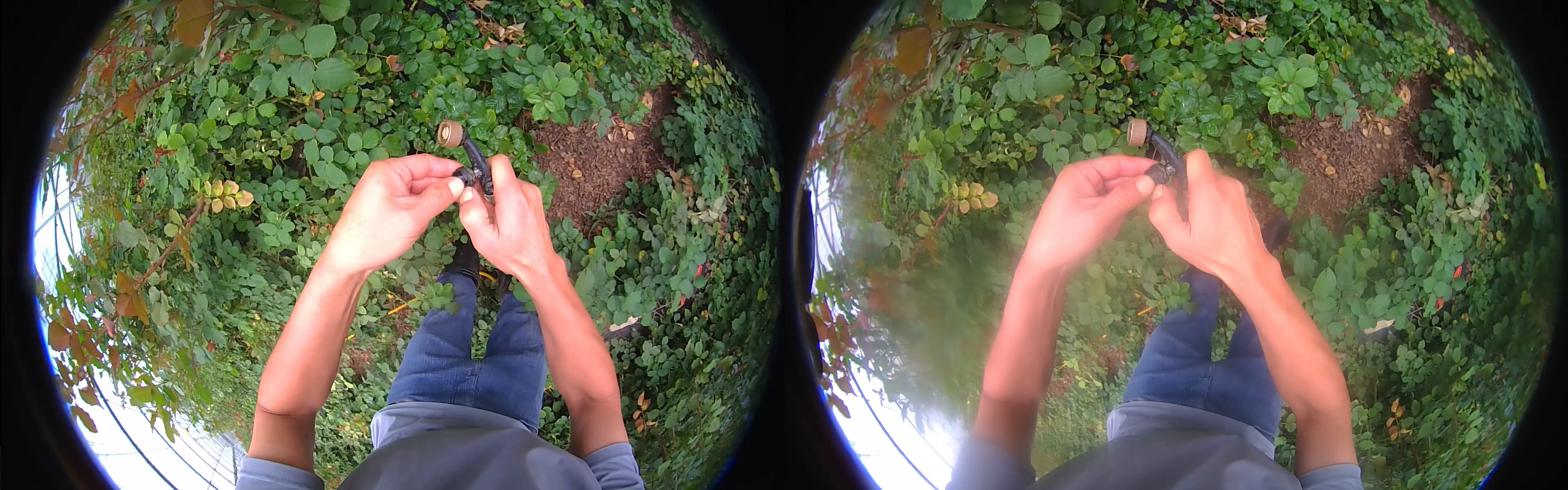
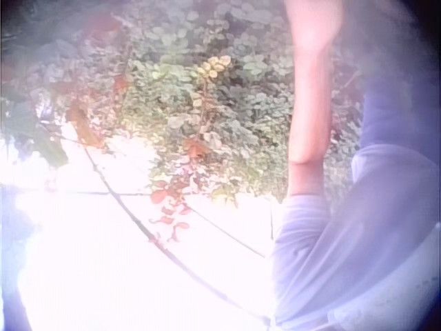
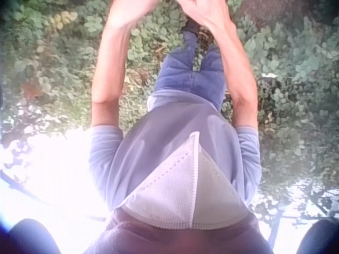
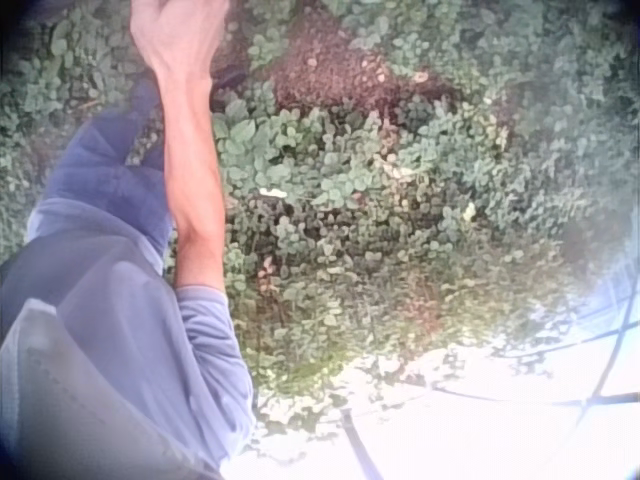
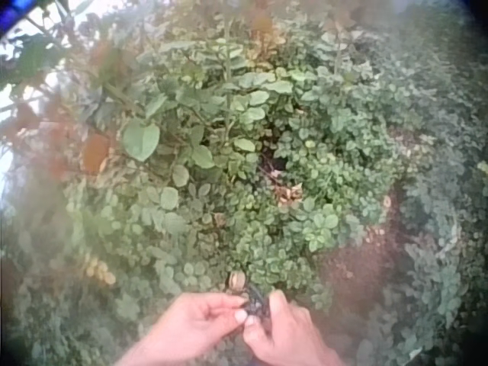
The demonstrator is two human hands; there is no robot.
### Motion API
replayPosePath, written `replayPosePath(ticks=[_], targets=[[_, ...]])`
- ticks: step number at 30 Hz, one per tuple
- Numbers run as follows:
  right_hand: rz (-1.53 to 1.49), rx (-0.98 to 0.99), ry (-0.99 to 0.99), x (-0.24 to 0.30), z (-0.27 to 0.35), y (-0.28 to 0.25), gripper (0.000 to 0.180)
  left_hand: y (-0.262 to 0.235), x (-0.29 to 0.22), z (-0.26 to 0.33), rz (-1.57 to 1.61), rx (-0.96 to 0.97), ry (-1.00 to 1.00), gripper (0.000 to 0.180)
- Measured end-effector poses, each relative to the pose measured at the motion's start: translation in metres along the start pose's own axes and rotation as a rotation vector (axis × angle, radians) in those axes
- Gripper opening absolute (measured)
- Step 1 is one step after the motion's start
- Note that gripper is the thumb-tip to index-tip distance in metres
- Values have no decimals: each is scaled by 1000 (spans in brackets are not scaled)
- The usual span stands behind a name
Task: The person assembles a drip irrigation system by connecting a black plastic fitting to a brass connector and attaching it to a long white tube. They then put on gloves and use a handheld device with an antenna to scan the plants in the greenhouse.
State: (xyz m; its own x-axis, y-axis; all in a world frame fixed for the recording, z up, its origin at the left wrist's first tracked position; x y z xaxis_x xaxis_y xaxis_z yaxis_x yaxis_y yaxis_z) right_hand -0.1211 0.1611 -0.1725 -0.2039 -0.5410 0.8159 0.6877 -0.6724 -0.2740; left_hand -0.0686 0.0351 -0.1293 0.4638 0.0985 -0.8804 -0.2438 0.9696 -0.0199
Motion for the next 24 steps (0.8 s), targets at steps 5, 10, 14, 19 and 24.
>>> replayPosePath(ticks=[5,10,14,19,24], targets=[[-20,65,-3,3,7,-2,34,-7,11,4,146,96,-160,25],[-52,95,-84,7,12,-2,30,-11,15,1,176,207,-177,26],[-59,130,-140,10,15,-1,31,-16,18,-4,123,274,-197,24],[-35,149,-154,7,17,2,29,-16,15,-7,46,294,-178,24],[-35,130,-213,5,19,4,28,-17,17,-10,59,352,-122,23]])
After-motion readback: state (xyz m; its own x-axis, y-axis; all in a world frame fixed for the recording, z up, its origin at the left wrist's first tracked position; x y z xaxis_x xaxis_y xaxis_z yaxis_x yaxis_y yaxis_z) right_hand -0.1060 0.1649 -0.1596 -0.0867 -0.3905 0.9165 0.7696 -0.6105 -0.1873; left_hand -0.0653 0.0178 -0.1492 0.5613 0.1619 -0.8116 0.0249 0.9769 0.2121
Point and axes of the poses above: each hand's wrist, its own z-axis away from the middle knuckle, its own y-axis out of the palm, x = y × z, the point moved 6 cm from there along -z, towards the middle knuckle, and after that the axes turned 14 degrees about y, right-handed, at the moved point
